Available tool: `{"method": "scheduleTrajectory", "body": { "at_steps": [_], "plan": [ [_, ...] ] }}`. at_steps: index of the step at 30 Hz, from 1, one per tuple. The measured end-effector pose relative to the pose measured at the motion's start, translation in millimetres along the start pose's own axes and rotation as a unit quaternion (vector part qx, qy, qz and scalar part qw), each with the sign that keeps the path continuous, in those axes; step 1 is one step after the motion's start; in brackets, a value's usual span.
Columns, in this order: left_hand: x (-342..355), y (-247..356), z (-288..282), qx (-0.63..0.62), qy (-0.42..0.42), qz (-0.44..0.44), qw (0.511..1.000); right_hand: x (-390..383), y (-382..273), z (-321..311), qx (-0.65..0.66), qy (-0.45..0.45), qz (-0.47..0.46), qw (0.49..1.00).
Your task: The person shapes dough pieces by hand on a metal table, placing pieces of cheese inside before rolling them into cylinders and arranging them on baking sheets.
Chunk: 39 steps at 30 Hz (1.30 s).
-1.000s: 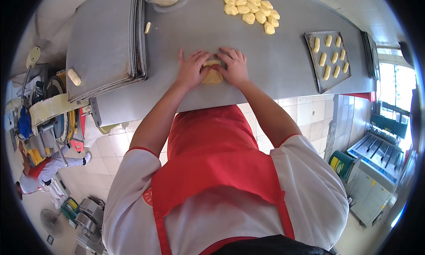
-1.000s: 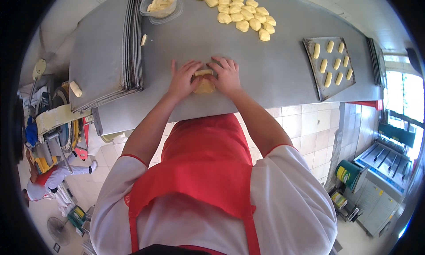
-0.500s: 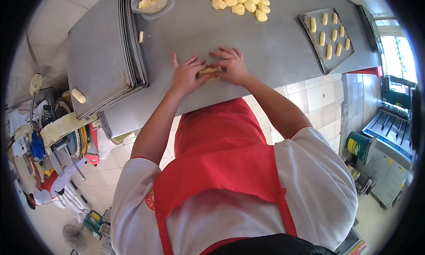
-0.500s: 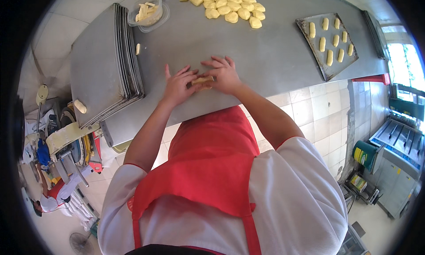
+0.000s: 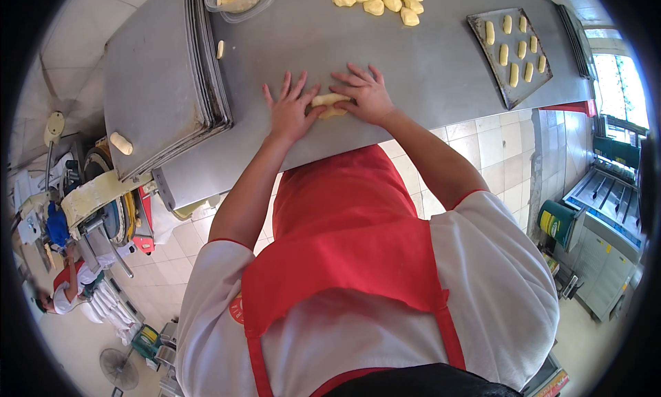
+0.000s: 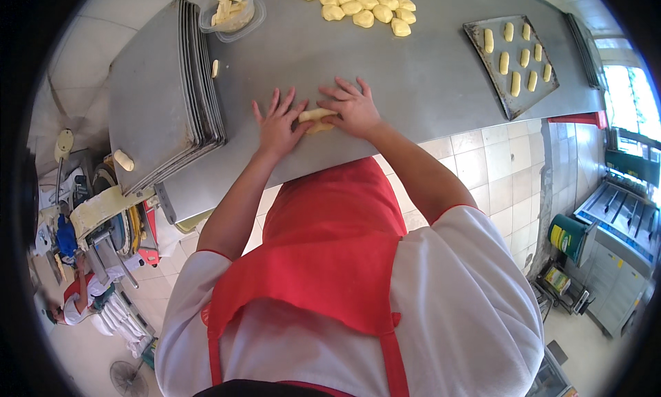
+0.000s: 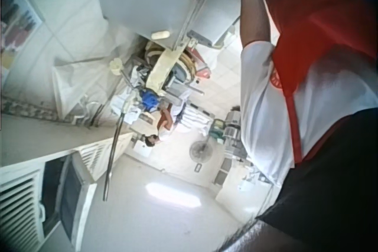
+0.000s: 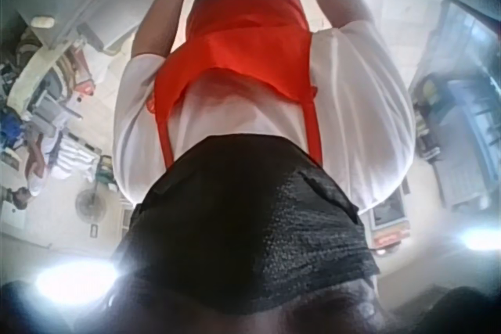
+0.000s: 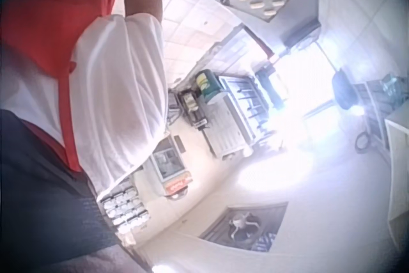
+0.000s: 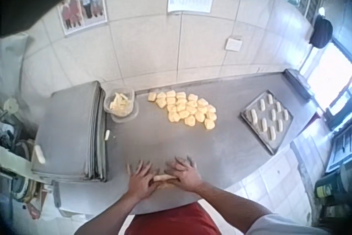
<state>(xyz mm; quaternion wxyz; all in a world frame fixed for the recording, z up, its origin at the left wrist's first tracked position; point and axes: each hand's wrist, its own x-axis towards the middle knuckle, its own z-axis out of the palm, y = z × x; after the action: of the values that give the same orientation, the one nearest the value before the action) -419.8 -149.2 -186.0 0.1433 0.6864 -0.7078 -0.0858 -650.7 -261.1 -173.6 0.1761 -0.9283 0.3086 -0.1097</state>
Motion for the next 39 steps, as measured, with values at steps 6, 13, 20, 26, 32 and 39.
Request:
{"method": "scheduleTrajectory", "body": {
  "at_steps": [6, 13, 20, 26, 32, 39],
  "plan": [
    [5, 4, -1, 0.012, -0.012, 0.004, 1.0, 5, 1, 2, -0.005, 0.026, -0.001, 1.0],
    [11, 19, -37, 0.024, -0.204, 0.028, 0.978, -6, 6, -6, -0.017, -0.059, -0.014, 0.998],
    [-6, 3, -3, 0.021, -0.04, 0.023, 0.999, -6, 2, 0, -0.051, -0.088, -0.031, 0.994],
    [0, 3, -2, 0.048, 0.003, 0.03, 0.998, 2, 0, 3, -0.043, 0.002, -0.023, 0.999],
    [-6, 16, -27, 0.043, -0.111, 0.043, 0.992, -5, -16, -28, -0.034, -0.169, -0.028, 0.985],
    [-24, 13, -6, 0.027, -0.037, 0.039, 0.998, -16, -8, 5, -0.05, -0.064, -0.025, 0.996]
  ]
}}
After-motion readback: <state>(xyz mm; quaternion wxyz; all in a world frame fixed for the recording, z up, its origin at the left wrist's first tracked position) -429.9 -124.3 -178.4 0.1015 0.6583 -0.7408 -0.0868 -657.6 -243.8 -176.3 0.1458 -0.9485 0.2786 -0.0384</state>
